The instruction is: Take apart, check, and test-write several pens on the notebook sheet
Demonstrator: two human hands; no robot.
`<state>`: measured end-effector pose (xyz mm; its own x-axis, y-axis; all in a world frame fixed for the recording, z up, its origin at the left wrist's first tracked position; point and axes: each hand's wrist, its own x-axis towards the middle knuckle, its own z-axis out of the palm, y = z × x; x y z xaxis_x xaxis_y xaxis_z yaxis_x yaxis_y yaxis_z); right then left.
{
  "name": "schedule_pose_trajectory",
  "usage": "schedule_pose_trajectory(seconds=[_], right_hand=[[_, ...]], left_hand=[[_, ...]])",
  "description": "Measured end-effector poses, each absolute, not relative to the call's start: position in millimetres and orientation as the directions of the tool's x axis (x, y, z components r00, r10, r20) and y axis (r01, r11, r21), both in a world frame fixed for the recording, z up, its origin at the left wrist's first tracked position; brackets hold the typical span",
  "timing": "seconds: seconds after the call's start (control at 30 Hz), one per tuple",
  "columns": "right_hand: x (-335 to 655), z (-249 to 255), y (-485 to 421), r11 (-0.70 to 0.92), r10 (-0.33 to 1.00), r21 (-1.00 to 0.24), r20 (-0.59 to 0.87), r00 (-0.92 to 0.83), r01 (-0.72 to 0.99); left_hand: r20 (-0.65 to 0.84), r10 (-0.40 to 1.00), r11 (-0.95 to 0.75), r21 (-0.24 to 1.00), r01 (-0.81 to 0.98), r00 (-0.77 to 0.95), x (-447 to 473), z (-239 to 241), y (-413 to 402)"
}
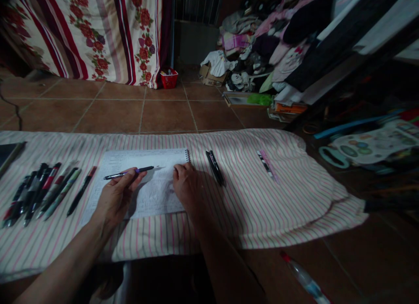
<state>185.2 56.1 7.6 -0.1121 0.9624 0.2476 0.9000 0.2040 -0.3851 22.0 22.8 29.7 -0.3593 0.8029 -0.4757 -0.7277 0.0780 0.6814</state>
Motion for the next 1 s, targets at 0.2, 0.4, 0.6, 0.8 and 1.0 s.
schedule_pose_trajectory(seconds=[0.2, 0.4, 0.6, 0.8, 1.0], right_hand=[[185, 7, 57, 0.191, 0.972, -0.427, 0.21, -0.109, 0.884], [187, 1, 59, 0.173, 0.974, -0.482, 0.214, -0.076, 0.859], [188, 2, 60, 0.163, 0.972, -0.515, 0.232, -0.046, 0.841], [182, 15, 57, 0.194, 0.947, -0.697, 0.316, 0.052, 0.691], [173, 16, 48, 0.162, 0.981, -0.838, 0.195, 0.008, 0.522]], left_hand=[[-0.476, 0.805, 0.084, 0.681, -0.727, -0.353, 22, 30, 22], [-0.483, 0.806, 0.094, 0.674, -0.732, -0.341, 23, 31, 23], [-0.492, 0.803, 0.096, 0.663, -0.743, -0.336, 24, 29, 24], [-0.494, 0.801, 0.092, 0.659, -0.747, -0.338, 25, 29, 24], [-0.518, 0.79, 0.113, 0.648, -0.753, -0.328, 27, 34, 23]])
